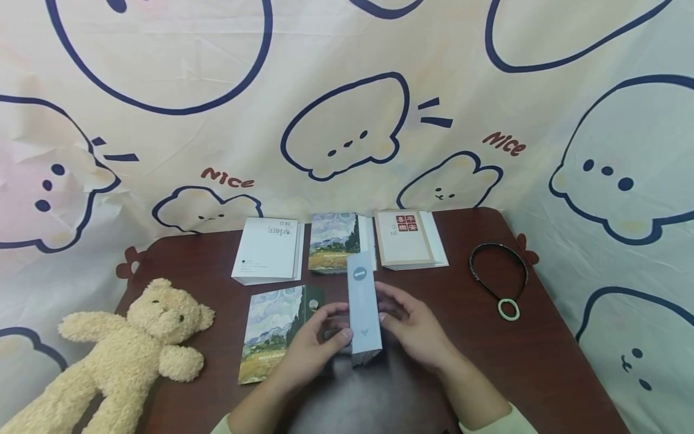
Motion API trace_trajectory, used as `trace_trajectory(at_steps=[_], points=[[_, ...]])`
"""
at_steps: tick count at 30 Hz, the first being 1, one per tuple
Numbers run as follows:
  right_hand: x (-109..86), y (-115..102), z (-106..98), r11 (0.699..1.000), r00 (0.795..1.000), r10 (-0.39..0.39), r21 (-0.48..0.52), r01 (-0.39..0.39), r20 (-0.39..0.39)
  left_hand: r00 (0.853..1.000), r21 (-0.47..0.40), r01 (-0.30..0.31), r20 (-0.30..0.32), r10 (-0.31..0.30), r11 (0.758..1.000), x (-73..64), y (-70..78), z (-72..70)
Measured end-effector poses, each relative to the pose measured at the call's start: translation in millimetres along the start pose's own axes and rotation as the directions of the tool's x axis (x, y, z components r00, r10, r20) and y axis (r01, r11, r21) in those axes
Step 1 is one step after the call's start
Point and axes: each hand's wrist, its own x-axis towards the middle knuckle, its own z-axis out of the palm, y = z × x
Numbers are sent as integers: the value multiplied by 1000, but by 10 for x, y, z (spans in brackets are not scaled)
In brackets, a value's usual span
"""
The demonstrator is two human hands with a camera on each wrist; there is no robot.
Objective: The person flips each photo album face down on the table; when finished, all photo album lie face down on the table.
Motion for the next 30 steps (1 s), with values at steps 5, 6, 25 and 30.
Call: trace_trajectory(at_steps=[5, 6, 25, 30], points=[[-21, -45, -70, 1000, 1000, -8, -19, 7, -21, 1000, 6, 5, 17, -5, 1000, -1, -10, 39], [-25, -53, -81, 1000, 1000, -16, -22, 15, -23, 1000, 9, 2, 20, -2, 1000, -2, -11, 46], [-109, -16, -268, 997, 997, -38, -69, 33, -62, 998, 64, 18, 61, -22, 998, 13, -120, 153], [-148, 5, -315, 994, 997, -20, -107, 12, -80, 997, 89, 22, 68, -28, 996, 8, -133, 155]])
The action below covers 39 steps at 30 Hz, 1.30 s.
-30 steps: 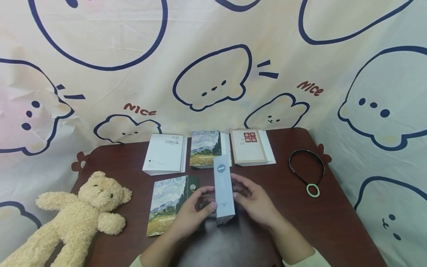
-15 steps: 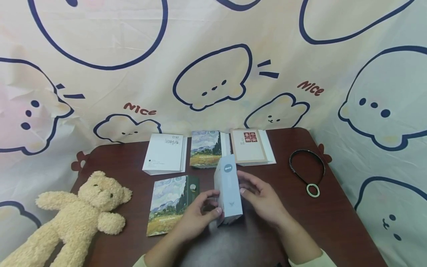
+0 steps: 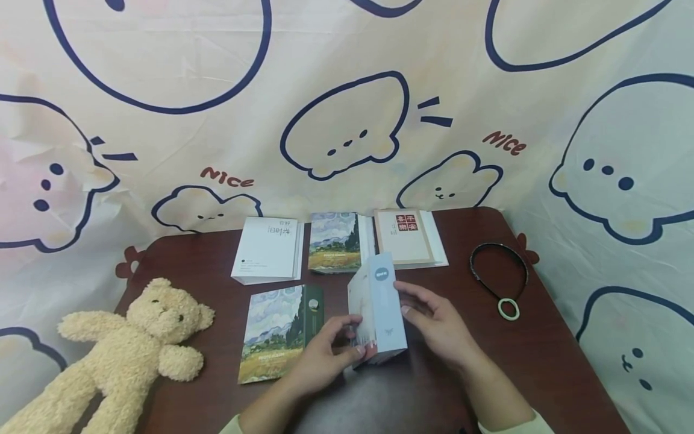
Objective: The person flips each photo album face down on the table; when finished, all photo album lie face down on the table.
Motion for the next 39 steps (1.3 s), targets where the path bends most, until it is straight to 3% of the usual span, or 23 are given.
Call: trace_trajectory(at_steps=[11, 23, 39], points=[[-62, 105, -106, 997, 997, 68, 22, -67, -38, 999, 5, 20, 39, -20, 1000, -33, -73, -15], [-92, 222, -174, 992, 991, 116, -33, -119, -67, 996, 6, 72, 57, -72, 997, -23, -102, -14], [-46, 406, -232, 983, 983, 162, -76, -169, -91, 996, 50, 78, 45, -81, 996, -5, -128, 1]])
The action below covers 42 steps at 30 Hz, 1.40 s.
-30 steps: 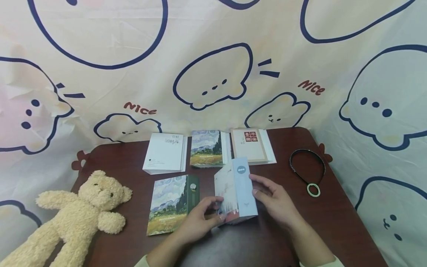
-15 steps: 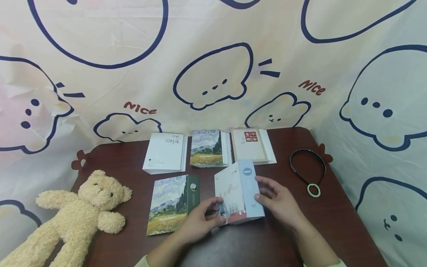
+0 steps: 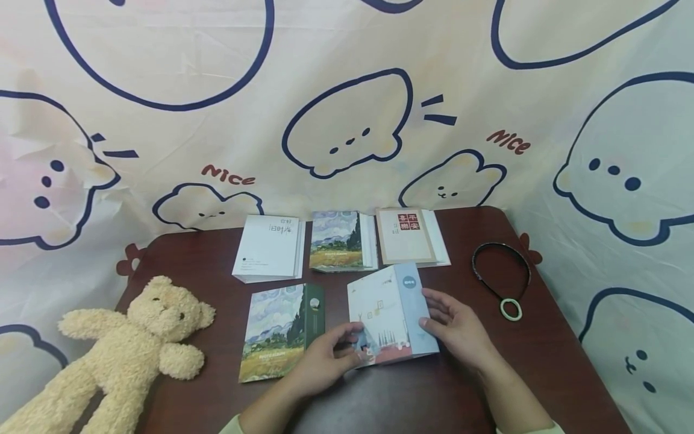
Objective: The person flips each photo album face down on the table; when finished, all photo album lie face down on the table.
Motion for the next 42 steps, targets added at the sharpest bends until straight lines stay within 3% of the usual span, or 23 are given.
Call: trace_trajectory(at_steps=[16, 27, 42], points=[[118, 144, 75, 991, 998, 53, -127, -50, 21, 1000, 93, 2, -11, -1, 996, -36, 72, -44], [166, 142, 174, 957, 998, 63, -284, -59, 6, 1000, 177, 1, 7, -3, 984, -65, 146, -131], [201, 99, 270, 945, 999, 52, -323, -45, 14, 1000, 249, 10, 7, -13, 968, -106, 159, -242]])
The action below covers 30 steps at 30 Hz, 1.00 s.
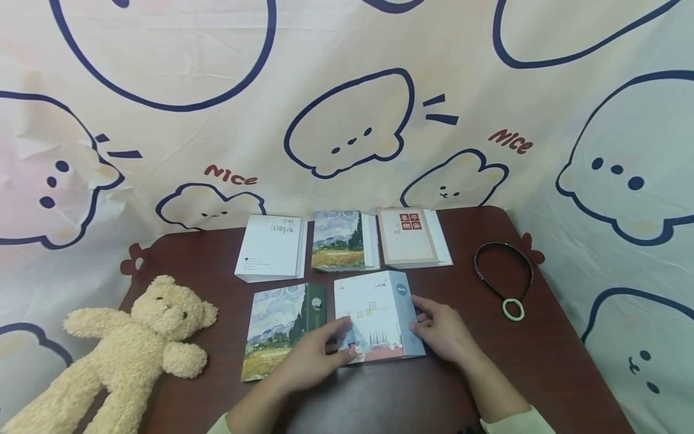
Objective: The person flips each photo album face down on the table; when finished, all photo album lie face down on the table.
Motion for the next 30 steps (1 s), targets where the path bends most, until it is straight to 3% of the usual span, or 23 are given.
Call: trace_trajectory(at_steps=[15, 24, 30], points=[[9, -14, -9, 1000, 1000, -3, -17, 3, 24, 1000, 7, 6, 1, -6, 1000, 6, 49, -40], [5, -27, -27, 999, 998, -46, -12, 46, 31, 999, -58, -40, 1, 41, 998, 30, -15, -67], [5, -75, -24, 998, 997, -60, -13, 61, 37, 999, -97, -31, -27, 29, 995, 17, -43, -107]])
